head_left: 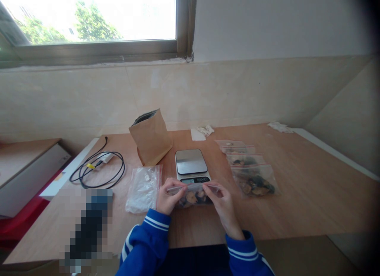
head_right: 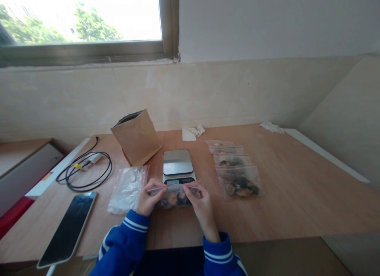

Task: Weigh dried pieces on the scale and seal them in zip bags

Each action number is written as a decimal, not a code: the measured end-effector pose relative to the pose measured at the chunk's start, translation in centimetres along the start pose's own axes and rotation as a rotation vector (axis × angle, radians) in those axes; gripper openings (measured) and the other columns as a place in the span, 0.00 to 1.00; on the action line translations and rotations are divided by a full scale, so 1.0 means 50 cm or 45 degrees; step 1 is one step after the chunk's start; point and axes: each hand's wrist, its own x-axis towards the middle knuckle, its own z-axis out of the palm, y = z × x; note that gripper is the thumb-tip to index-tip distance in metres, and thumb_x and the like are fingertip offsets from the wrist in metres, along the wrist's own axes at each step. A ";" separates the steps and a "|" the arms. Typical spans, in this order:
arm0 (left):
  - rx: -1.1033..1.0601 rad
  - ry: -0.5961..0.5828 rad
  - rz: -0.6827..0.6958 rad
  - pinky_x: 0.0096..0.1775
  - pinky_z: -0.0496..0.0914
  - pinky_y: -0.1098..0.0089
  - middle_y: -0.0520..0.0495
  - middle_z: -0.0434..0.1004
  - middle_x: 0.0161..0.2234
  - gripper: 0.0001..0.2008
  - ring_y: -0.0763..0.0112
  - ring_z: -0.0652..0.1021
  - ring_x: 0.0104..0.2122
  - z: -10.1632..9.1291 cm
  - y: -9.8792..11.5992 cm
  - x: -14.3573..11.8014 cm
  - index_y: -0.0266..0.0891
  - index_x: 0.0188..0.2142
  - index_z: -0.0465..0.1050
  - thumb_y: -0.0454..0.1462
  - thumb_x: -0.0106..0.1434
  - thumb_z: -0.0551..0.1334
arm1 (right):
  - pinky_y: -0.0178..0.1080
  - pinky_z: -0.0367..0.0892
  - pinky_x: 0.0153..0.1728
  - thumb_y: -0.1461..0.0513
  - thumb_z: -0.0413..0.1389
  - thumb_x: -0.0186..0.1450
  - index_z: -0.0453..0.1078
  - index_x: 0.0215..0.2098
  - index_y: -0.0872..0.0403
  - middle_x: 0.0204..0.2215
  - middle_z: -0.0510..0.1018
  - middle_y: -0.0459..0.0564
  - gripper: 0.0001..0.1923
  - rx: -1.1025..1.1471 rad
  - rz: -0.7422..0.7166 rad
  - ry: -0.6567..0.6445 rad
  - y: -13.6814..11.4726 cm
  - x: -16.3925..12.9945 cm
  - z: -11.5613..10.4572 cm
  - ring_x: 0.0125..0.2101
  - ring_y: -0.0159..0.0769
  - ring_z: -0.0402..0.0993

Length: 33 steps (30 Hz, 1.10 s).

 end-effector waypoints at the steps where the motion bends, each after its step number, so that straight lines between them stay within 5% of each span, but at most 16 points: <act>1: 0.002 -0.002 -0.006 0.39 0.68 0.67 0.46 0.75 0.30 0.09 0.66 0.75 0.35 0.000 0.001 0.000 0.38 0.30 0.78 0.42 0.57 0.66 | 0.40 0.66 0.40 0.56 0.60 0.59 0.75 0.31 0.52 0.31 0.74 0.47 0.08 -0.005 -0.011 0.000 -0.001 0.000 -0.001 0.36 0.38 0.72; 12: 0.022 -0.007 -0.055 0.37 0.67 0.69 0.46 0.75 0.30 0.11 0.67 0.75 0.34 0.000 -0.002 -0.003 0.36 0.29 0.77 0.43 0.56 0.65 | 0.38 0.66 0.38 0.56 0.61 0.57 0.75 0.29 0.54 0.29 0.74 0.47 0.09 -0.016 -0.040 0.035 0.000 -0.001 0.000 0.35 0.37 0.71; 17: -0.042 -0.059 -0.121 0.37 0.67 0.69 0.46 0.75 0.31 0.12 0.67 0.75 0.34 0.000 0.009 -0.001 0.36 0.29 0.76 0.44 0.56 0.65 | 0.36 0.67 0.38 0.55 0.61 0.58 0.72 0.29 0.54 0.31 0.74 0.47 0.10 0.044 0.038 -0.078 -0.007 -0.004 -0.012 0.36 0.37 0.72; 24: -0.122 -0.151 -0.125 0.37 0.68 0.68 0.44 0.76 0.33 0.13 0.66 0.76 0.34 0.001 0.025 0.002 0.35 0.34 0.77 0.44 0.55 0.67 | 0.36 0.69 0.39 0.53 0.60 0.59 0.70 0.47 0.50 0.35 0.76 0.47 0.20 0.094 0.152 -0.191 -0.025 -0.006 -0.021 0.36 0.36 0.74; 33: -0.091 -0.137 0.049 0.39 0.68 0.67 0.44 0.75 0.30 0.09 0.66 0.75 0.34 0.005 0.024 0.002 0.36 0.30 0.78 0.41 0.56 0.66 | 0.35 0.68 0.37 0.53 0.60 0.59 0.74 0.31 0.53 0.31 0.75 0.47 0.11 0.022 0.076 -0.244 -0.005 -0.005 -0.006 0.35 0.36 0.73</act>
